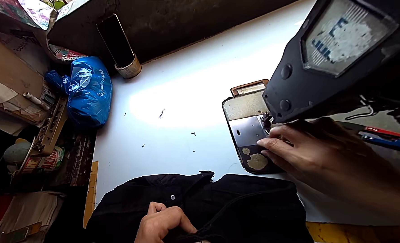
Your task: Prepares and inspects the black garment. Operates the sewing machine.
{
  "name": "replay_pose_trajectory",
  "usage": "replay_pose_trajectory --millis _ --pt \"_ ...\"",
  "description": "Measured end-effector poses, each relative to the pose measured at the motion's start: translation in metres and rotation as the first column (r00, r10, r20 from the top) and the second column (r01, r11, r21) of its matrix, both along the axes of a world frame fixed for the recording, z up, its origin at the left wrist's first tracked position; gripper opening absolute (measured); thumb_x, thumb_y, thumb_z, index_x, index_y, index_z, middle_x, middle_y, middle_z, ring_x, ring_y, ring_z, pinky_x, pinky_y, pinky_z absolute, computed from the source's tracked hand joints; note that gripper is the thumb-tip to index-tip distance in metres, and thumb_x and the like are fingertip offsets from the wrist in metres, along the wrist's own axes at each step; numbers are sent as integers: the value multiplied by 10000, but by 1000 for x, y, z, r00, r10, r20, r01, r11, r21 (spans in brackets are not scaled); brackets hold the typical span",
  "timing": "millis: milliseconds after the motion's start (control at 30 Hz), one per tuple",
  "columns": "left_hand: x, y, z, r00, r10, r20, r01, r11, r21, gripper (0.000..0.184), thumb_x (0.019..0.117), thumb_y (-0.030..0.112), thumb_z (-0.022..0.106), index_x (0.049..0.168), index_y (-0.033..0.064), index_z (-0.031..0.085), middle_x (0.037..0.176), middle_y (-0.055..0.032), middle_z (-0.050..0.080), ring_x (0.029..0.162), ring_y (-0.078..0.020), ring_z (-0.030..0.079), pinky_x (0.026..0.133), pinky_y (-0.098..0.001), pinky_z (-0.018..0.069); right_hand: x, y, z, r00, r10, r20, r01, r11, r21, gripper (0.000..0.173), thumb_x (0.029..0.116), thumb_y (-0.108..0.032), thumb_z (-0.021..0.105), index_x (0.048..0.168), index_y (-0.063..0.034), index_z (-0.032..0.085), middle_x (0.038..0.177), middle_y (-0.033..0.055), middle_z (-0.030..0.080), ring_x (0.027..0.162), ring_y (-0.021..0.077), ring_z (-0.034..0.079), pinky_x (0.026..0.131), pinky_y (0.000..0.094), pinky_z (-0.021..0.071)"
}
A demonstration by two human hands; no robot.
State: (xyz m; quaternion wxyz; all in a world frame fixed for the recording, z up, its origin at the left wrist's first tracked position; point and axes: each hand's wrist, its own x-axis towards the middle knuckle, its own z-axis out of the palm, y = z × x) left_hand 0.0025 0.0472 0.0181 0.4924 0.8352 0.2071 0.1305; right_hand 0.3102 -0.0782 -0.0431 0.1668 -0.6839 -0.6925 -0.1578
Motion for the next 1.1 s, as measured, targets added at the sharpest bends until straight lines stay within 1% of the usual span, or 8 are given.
replay_pose_trajectory --millis 67,133,200,233,333,500,733,1100 --pt "2 0 1 1000 12 -8 -12 1000 -2 163 855 116 760 822 -7 659 719 -35 651 748 -37 564 874 -297 359 -11 1 7 994 77 -76 -69 992 106 313 1002 -202 470 982 -43 739 948 187 655 847 383 642 703 529 482" --pt "3 -2 2 1000 19 -22 -18 1000 18 161 843 102 769 814 -8 655 701 -35 643 720 -39 554 862 -296 359 -33 3 23 946 200 -257 -154 970 189 342 1038 -340 483 1016 -126 749 951 79 674 904 248 638 765 418 488" --pt "4 -5 5 999 30 -25 -28 997 67 167 834 91 777 807 -20 656 697 -57 648 702 -58 553 858 -309 353 -57 9 35 829 351 -435 -292 936 199 349 1048 -456 482 1102 -209 723 998 -20 670 967 115 615 824 289 477" --pt "5 -8 7 999 39 -20 -37 994 102 160 820 82 777 803 -29 664 698 -71 656 700 -68 556 856 -312 347 -68 12 37 760 419 -497 -374 907 193 350 1044 -465 500 1142 -200 707 1020 -5 671 984 132 619 825 299 477" --pt "1 -12 9 999 31 35 -37 980 197 149 843 96 766 813 -25 683 743 -101 680 778 -102 589 899 -331 328 -91 21 28 579 548 -604 -561 805 192 302 1049 -372 521 1154 -126 661 1017 92 657 972 259 628 810 397 477" --pt "-8 -10 -1 994 -7 112 -28 954 300 194 942 201 727 861 33 675 835 -78 714 904 -89 642 1040 -339 289 -93 27 25 366 572 -734 -653 720 235 180 1044 -130 496 1040 -81 670 901 86 673 863 196 645 811 339 465" --pt "-6 -15 -6 988 31 149 -81 935 346 233 928 181 744 820 29 604 755 -83 648 835 -100 618 1026 -309 316 -105 23 32 582 567 -583 -596 785 169 129 1013 -167 533 1040 -98 640 856 96 639 765 262 623 639 374 445" --pt "-8 -15 -7 985 34 170 -94 929 358 286 932 211 744 801 32 565 726 -79 616 820 -99 608 1025 -292 320 -119 24 26 589 565 -578 -536 808 245 122 996 -120 529 961 -89 642 782 93 591 692 247 573 581 346 401"
